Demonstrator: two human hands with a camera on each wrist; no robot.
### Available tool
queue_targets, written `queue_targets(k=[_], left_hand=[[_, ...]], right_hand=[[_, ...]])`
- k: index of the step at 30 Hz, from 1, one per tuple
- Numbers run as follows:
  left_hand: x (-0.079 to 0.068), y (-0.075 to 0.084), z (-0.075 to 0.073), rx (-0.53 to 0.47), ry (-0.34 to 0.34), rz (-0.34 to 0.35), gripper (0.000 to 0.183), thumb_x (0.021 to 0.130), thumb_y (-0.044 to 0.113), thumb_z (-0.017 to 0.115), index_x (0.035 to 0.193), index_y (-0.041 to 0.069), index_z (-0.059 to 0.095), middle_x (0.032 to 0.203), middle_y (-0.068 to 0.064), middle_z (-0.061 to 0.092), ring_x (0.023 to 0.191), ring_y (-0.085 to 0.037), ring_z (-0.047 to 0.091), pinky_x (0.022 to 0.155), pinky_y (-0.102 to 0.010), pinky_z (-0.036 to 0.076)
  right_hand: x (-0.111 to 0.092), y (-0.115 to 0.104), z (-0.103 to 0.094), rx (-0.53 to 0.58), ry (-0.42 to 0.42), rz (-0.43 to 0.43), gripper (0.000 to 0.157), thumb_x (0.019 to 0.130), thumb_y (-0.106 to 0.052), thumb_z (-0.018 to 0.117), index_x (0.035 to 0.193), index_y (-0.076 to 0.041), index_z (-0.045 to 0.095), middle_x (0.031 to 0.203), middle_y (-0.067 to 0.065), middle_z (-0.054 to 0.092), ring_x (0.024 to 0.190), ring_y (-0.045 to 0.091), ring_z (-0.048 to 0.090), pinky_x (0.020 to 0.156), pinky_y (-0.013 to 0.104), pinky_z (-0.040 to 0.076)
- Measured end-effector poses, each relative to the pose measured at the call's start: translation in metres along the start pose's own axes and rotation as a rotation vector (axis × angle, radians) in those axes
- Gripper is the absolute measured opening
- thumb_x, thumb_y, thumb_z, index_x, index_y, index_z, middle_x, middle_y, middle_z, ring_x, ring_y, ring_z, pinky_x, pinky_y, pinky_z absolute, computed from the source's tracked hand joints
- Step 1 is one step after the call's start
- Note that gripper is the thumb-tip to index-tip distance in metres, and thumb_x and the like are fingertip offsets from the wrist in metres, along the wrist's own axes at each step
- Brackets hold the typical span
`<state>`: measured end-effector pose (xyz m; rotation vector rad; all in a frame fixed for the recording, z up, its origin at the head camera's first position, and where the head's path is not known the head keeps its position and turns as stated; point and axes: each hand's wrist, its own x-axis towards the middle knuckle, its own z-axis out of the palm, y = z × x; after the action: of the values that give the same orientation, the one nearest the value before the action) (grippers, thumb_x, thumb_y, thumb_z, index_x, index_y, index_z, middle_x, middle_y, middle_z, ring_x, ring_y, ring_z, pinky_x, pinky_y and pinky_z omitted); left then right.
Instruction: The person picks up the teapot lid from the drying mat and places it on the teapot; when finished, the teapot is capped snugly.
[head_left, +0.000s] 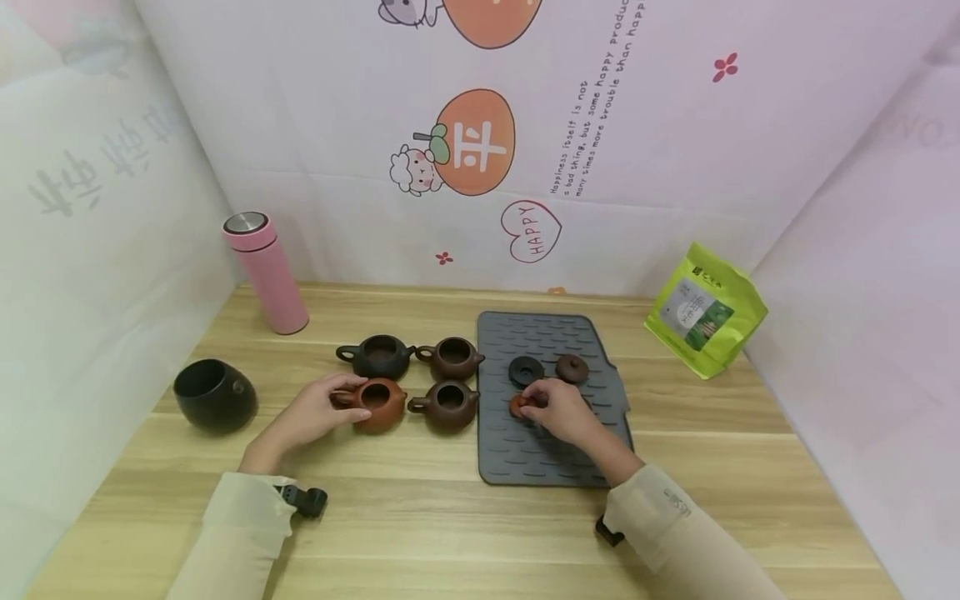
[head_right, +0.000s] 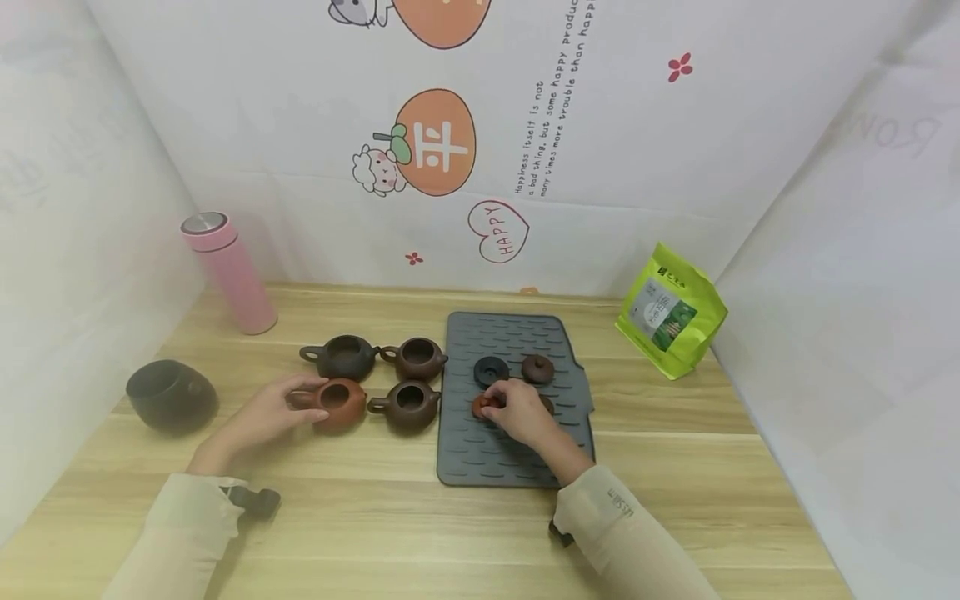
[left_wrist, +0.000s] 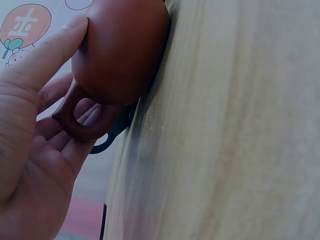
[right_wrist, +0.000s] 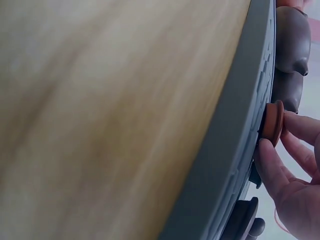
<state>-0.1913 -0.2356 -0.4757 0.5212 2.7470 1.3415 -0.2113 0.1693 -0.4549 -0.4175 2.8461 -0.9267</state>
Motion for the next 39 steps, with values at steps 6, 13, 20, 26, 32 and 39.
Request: queue_targets(k=[6,13,20,26,32,39], left_hand=[[-0.001,0.001,-0.002,-0.008,0.000,-0.002,0.062,0.082,0.035,0.080,0.130,0.001,0.060,0.126,-0.014,0.059,0.113,-0.031,0.057,0.095,-0.049,0.045],[0.002,0.001,-0.002,0.000,-0.006,0.021,0.062,0.081,0.036,0.081,0.129,0.002,0.061,0.127,-0.013,0.058,0.119,-0.034,0.052,0.100,-0.053,0.039],[0.001,0.001,-0.002,0.015,0.008,0.028,0.059,0.080,0.033,0.082,0.127,0.003,0.062,0.124,-0.013,0.060,0.117,-0.034,0.053,0.100,-0.052,0.040],[0.000,0.000,-0.002,0.005,0.020,0.030,0.059,0.080,0.033,0.082,0.127,0.002,0.062,0.126,-0.014,0.059,0.118,-0.035,0.053,0.099,-0.053,0.040],[0.002,-0.001,-0.003,0.001,0.026,0.023,0.060,0.080,0.034,0.082,0.127,0.003,0.062,0.126,-0.014,0.059,0.118,-0.034,0.053,0.099,-0.052,0.041],[-0.001,0.003,-0.002,0.013,0.037,0.026,0.056,0.079,0.027,0.083,0.125,0.001,0.063,0.123,-0.015,0.061,0.116,-0.036,0.054,0.099,-0.053,0.040]], right_hand=[[0.000,-0.001,-0.001,0.003,0.003,0.016,0.012,0.087,-0.014,0.075,0.099,-0.012,0.072,0.097,0.002,0.063,0.084,0.017,0.058,0.067,0.035,0.049],[-0.004,-0.006,-0.005,0.030,0.013,0.002,0.012,0.088,-0.013,0.075,0.099,-0.011,0.073,0.099,0.003,0.065,0.085,0.018,0.062,0.064,0.032,0.051],[-0.002,-0.024,-0.013,0.076,0.039,-0.038,0.015,0.087,-0.013,0.075,0.102,-0.011,0.073,0.099,0.001,0.067,0.087,0.017,0.065,0.067,0.033,0.054],[0.003,-0.043,-0.015,0.103,0.043,-0.069,0.016,0.088,-0.014,0.075,0.103,-0.011,0.073,0.101,0.002,0.066,0.088,0.017,0.065,0.066,0.031,0.054],[0.014,-0.068,-0.013,0.111,0.048,-0.107,0.014,0.088,-0.014,0.075,0.102,-0.011,0.074,0.101,0.003,0.066,0.087,0.017,0.066,0.066,0.031,0.054],[0.025,-0.096,-0.003,0.117,0.009,-0.146,0.014,0.089,-0.016,0.073,0.103,-0.012,0.074,0.101,0.001,0.067,0.088,0.016,0.066,0.068,0.031,0.054]])
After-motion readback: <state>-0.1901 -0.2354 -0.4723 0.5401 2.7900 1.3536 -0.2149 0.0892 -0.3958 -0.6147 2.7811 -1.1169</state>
